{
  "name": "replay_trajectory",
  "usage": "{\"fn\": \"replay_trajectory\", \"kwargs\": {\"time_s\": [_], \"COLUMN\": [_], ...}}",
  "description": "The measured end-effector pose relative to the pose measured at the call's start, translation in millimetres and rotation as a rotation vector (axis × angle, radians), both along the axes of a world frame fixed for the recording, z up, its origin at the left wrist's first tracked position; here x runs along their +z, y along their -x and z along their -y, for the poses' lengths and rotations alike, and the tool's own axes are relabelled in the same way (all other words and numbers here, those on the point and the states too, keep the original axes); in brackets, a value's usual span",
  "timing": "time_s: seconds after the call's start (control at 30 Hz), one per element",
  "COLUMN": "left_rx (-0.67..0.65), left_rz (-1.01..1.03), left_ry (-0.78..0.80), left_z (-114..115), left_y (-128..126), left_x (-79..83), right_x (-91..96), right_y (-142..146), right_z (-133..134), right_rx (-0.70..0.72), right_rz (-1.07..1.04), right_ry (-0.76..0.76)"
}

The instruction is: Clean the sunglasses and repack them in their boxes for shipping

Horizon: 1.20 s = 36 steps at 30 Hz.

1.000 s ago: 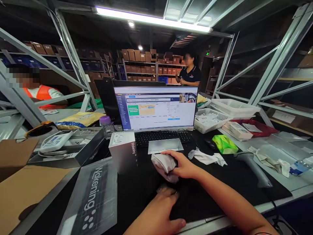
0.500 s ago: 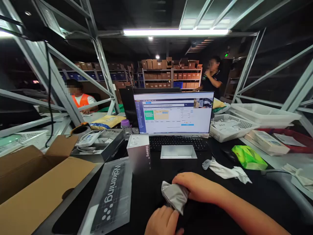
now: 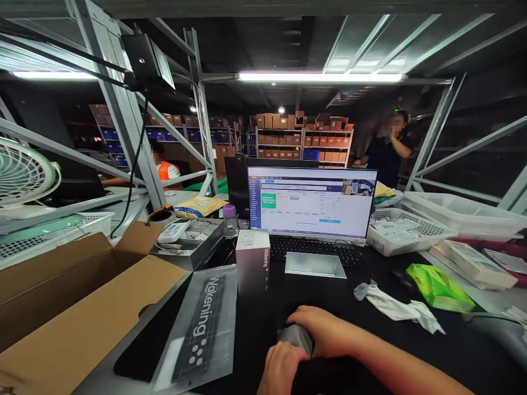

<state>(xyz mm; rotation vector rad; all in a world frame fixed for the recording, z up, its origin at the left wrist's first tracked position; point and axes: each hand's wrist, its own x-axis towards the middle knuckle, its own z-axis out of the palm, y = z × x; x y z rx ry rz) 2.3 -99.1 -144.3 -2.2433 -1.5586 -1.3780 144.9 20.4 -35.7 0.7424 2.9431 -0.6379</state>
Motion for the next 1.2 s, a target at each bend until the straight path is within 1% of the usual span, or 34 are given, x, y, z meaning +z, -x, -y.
{"fn": "replay_trajectory", "kwargs": {"time_s": [0.07, 0.13, 0.17, 0.23, 0.27, 0.3, 0.37, 0.47, 0.5, 0.57, 0.6, 0.67, 0.8, 0.87, 0.97, 1.03, 1.07, 1.13, 1.2], "left_rx": [-0.028, 0.018, 0.057, 0.098, 0.107, 0.119, 0.178, 0.269, 0.275, 0.250, 0.226, 0.169, 0.102, 0.100, 0.099, 0.077, 0.058, 0.017, -0.026], "left_rz": [-0.013, -0.070, -0.100, -0.157, -0.174, -0.183, -0.202, -0.250, -0.266, -0.290, -0.297, -0.307, -0.312, -0.324, -0.345, -0.337, -0.334, -0.354, -0.416], "left_ry": [0.097, 0.223, 0.284, 0.401, 0.434, 0.434, 0.344, 0.129, 0.086, 0.058, 0.063, 0.073, 0.095, 0.180, 0.350, 0.406, 0.400, 0.336, 0.236], "left_z": [1, 3, 5, 7, 8, 9, 9, 10, 10, 10, 10, 7, -9, -20, -34, -39, -40, -40, -38], "left_y": [0, -1, -1, -1, -1, 0, 3, 10, 12, 13, 12, 8, -1, -3, -1, 1, 3, 5, 7], "left_x": [14.4, 26.3, 30.6, 35.2, 35.2, 33.8, 26.8, 12.8, 9.5, 8.1, 10.5, 20.5, 47.6, 57.5, 64.0, 62.5, 60.2, 54.2, 48.3], "right_x": [16.7, 31.4, 36.7, 42.6, 43.6, 43.5, 40.4, 29.4, 24.4, 13.8, 8.7, -0.4, -15.5, -23.4, -33.8, -35.2, -33.0, -22.9, -9.1], "right_y": [-9, -20, -26, -38, -45, -51, -67, -93, -102, -114, -116, -113, -93, -86, -86, -90, -93, -97, -98], "right_z": [-10, -14, -14, -4, 4, 13, 33, 54, 58, 62, 62, 63, 68, 74, 84, 88, 90, 91, 91], "right_rx": [0.069, 0.072, 0.043, -0.048, -0.089, -0.129, -0.209, -0.321, -0.355, -0.403, -0.418, -0.415, -0.300, -0.277, -0.339, -0.381, -0.385, -0.361, -0.325], "right_rz": [0.000, 0.003, -0.015, -0.078, -0.111, -0.146, -0.228, -0.341, -0.354, -0.350, -0.344, -0.343, -0.315, -0.308, -0.318, -0.287, -0.264, -0.233, -0.234], "right_ry": [0.192, 0.285, 0.293, 0.249, 0.217, 0.187, 0.123, 0.057, 0.055, 0.080, 0.093, 0.080, -0.058, -0.099, -0.071, -0.045, -0.041, -0.039, -0.033]}}
